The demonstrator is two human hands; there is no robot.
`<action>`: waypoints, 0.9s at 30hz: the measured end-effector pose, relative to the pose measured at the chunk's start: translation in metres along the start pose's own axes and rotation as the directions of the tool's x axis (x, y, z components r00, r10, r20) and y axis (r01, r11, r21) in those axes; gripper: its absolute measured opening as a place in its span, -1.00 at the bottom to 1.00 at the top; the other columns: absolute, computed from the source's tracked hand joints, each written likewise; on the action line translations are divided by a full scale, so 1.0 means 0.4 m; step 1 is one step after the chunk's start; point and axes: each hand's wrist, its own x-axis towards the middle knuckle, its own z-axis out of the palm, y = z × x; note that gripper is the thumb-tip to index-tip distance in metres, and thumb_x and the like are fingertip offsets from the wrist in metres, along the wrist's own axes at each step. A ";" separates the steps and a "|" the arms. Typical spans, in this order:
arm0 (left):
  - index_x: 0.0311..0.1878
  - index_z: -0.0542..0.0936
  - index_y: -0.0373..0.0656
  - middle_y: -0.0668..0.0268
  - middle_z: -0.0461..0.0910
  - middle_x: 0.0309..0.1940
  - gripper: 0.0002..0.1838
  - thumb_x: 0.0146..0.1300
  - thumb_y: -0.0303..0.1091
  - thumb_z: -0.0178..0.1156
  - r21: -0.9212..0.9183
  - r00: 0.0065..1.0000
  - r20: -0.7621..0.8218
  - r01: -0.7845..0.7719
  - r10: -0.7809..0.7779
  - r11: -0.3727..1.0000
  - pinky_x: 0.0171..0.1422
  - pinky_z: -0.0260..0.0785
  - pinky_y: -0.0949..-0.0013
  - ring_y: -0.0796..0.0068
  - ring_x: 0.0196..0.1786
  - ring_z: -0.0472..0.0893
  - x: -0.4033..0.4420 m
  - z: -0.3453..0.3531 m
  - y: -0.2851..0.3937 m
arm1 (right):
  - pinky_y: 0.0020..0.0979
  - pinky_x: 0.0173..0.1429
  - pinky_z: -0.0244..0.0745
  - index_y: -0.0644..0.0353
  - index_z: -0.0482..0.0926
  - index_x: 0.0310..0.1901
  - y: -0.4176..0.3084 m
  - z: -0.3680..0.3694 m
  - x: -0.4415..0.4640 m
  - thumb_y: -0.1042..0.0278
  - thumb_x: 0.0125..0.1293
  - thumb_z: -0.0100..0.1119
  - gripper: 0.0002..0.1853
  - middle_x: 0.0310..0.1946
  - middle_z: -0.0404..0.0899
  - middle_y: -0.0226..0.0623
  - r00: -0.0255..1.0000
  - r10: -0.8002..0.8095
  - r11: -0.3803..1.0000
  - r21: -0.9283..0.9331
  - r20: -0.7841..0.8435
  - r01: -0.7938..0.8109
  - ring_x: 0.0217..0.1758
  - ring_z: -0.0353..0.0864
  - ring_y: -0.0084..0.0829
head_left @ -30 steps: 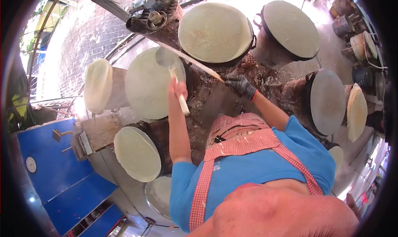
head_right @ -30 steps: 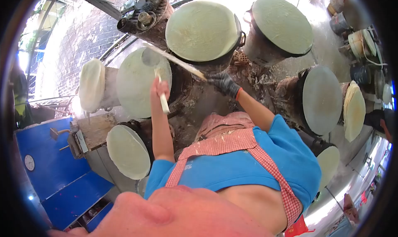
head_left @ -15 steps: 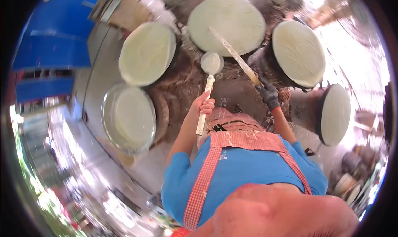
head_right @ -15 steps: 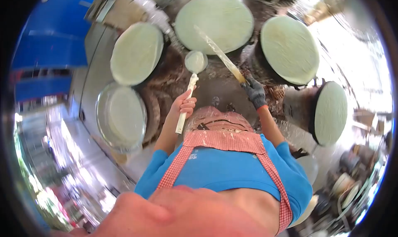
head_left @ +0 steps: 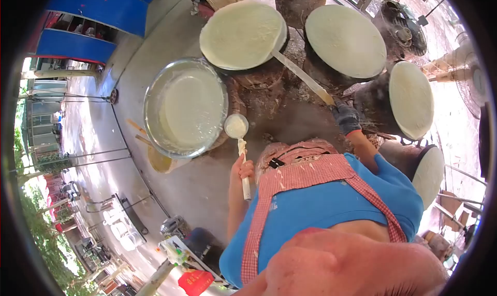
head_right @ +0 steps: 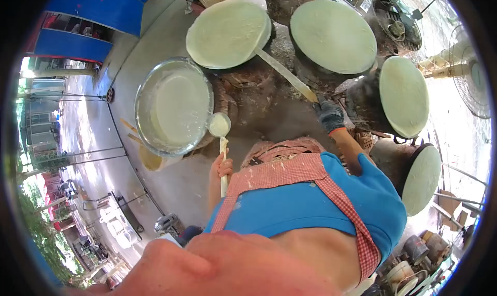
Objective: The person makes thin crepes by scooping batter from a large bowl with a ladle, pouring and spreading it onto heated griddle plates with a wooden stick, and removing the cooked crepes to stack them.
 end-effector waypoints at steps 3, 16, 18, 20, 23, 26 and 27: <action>-0.07 0.48 0.11 0.45 0.10 -0.72 -0.77 0.29 -0.19 -0.12 0.049 1.000 -0.004 -0.013 0.013 0.999 -0.78 -0.01 0.59 0.69 -0.77 0.10 -0.053 0.002 0.102 | -0.15 -0.30 0.39 0.01 0.37 0.05 -0.049 0.043 -0.006 -0.02 0.15 -0.07 -0.53 -0.43 0.54 -0.06 0.989 -0.140 0.979 -0.142 0.057 0.147 -0.43 0.53 -0.13; -0.06 0.44 0.02 0.46 0.09 -0.73 -0.73 0.30 -0.13 -0.14 -0.004 0.999 0.032 0.030 -0.030 1.000 -0.71 -0.01 0.56 0.66 -0.77 0.06 -0.164 0.018 0.286 | -0.20 -0.38 0.41 0.14 0.48 -0.27 -0.712 0.352 0.467 0.27 -0.07 0.06 -0.72 -0.42 0.55 -0.10 0.669 -0.694 0.709 -0.414 -0.268 0.570 -0.44 0.57 -0.21; -0.26 0.45 -0.06 0.46 0.09 -0.74 -0.72 0.29 -0.09 -0.13 -0.030 0.997 0.032 0.065 -0.064 0.997 -0.69 0.00 0.56 0.66 -0.76 0.07 -0.171 0.044 0.257 | -0.22 -0.41 0.42 0.14 0.51 -0.35 -0.753 0.389 0.539 0.30 -0.08 0.04 -0.78 -0.45 0.56 -0.14 0.747 -0.649 0.732 -0.385 -0.144 0.562 -0.47 0.57 -0.22; -0.35 0.43 -0.08 0.46 0.10 -0.74 -0.70 0.28 -0.06 -0.13 -0.029 0.992 0.057 0.119 -0.117 0.993 -0.68 0.00 0.56 0.66 -0.75 0.08 -0.172 0.018 0.259 | -0.25 -0.43 0.43 0.13 0.53 -0.43 -0.778 0.385 0.596 0.32 -0.09 0.02 -0.83 -0.48 0.57 -0.18 0.801 -0.599 0.751 -0.342 0.004 0.564 -0.50 0.57 -0.23; -0.36 0.42 -0.09 0.46 0.11 -0.75 -0.69 0.27 -0.05 -0.11 -0.093 0.989 0.127 0.088 -0.076 0.992 -0.68 0.00 0.56 0.65 -0.75 0.10 -0.142 -0.043 0.280 | -0.23 -0.48 0.42 0.13 0.54 -0.55 -0.762 0.272 0.679 0.32 -0.15 0.03 -0.87 -0.59 0.54 -0.17 0.683 -0.729 0.680 -0.167 -0.052 0.714 -0.53 0.56 -0.21; -0.18 0.44 -0.09 0.48 0.13 -0.74 -0.69 0.27 -0.07 -0.11 -0.069 0.966 0.221 0.154 -0.135 0.986 -0.66 0.01 0.58 0.65 -0.75 0.12 -0.092 -0.028 0.282 | -0.23 -0.38 0.42 0.13 0.52 -0.55 -0.755 0.070 0.875 0.32 -0.10 0.01 -0.87 -0.58 0.52 -0.13 0.703 -0.708 0.706 -0.088 -0.061 0.703 -0.47 0.53 -0.10; -0.19 0.44 -0.09 0.49 0.12 -0.74 -0.70 0.27 -0.08 -0.11 -0.068 0.971 0.207 0.140 -0.123 0.988 -0.67 0.01 0.58 0.66 -0.75 0.12 -0.076 0.008 0.261 | -0.28 -0.29 0.42 0.14 0.55 -0.48 -0.720 0.065 1.035 0.29 -0.09 0.01 -0.83 -0.48 0.55 -0.16 0.596 -0.799 0.601 -0.094 -0.081 0.793 -0.38 0.54 -0.11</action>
